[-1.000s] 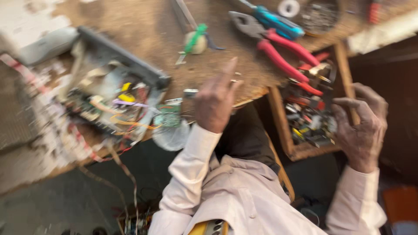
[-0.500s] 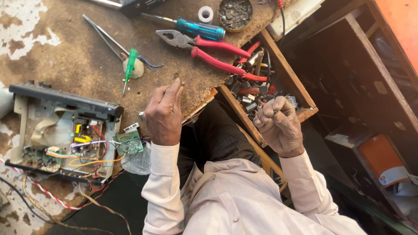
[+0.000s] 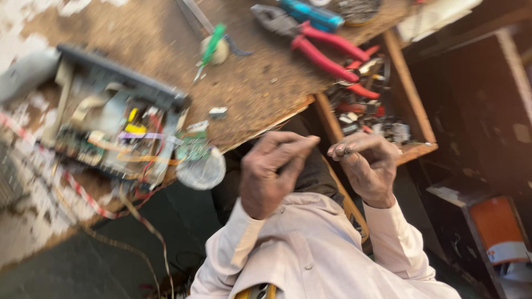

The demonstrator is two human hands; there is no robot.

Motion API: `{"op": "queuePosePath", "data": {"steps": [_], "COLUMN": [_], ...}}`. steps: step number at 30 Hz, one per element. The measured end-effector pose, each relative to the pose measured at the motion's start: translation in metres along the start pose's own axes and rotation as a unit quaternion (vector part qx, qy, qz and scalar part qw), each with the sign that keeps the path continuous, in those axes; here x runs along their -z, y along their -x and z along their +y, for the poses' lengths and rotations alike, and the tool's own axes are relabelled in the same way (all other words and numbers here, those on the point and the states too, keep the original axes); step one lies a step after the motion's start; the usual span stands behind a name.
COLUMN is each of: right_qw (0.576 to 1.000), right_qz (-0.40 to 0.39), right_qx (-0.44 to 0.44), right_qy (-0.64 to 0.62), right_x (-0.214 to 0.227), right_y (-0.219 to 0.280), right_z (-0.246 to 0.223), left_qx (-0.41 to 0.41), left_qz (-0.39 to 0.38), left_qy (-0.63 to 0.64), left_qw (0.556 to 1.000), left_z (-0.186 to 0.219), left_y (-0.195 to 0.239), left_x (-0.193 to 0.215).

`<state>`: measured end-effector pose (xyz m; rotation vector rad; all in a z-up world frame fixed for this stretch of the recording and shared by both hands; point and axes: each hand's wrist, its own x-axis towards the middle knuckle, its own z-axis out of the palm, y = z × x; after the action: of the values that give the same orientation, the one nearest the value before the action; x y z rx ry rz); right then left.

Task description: The person solders wires to a circuit board using a soldering iron and solder, then handles a small white component and a black plastic housing. They open a drawer to retrieve small parts and continue assembling the electronic device.

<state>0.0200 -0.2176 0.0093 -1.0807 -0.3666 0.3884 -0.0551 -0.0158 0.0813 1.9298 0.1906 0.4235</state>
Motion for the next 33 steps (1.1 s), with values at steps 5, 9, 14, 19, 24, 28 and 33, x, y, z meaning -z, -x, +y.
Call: {"op": "queuePosePath", "data": {"steps": [5,9,14,19,24,28,33], "right_qw": [0.941,0.924,0.907,0.904,0.939,0.963,0.967], "right_qz": [-0.018,-0.048,-0.075,-0.084,-0.117,-0.130,-0.146], "right_qx": [0.133,0.162,0.200,0.147,0.067,0.012,0.005], "right_qy": [0.310,0.342,0.362,0.392,0.315,0.236,0.211], "right_x": [-0.034,-0.053,-0.069,-0.067,-0.052,-0.043,-0.044], "right_y": [0.001,0.000,0.003,0.007,0.007,0.008,0.007], "right_z": [-0.006,-0.006,-0.004,-0.005,-0.001,0.004,0.005], "left_qx": [0.076,0.069,0.067,0.065,0.072,0.077,0.036], "left_qz": [0.025,0.059,0.076,0.078,0.039,0.025,0.018], "left_qy": [0.125,0.128,0.122,0.124,0.173,0.169,0.114], "left_qw": [0.989,0.988,0.987,0.987,0.981,0.982,0.993], "left_z": [0.002,-0.003,-0.009,-0.012,-0.013,-0.012,-0.008], "left_y": [0.025,0.039,0.052,0.060,0.066,0.071,0.073], "left_x": [0.001,0.005,0.012,0.017,0.023,0.026,0.031]}}
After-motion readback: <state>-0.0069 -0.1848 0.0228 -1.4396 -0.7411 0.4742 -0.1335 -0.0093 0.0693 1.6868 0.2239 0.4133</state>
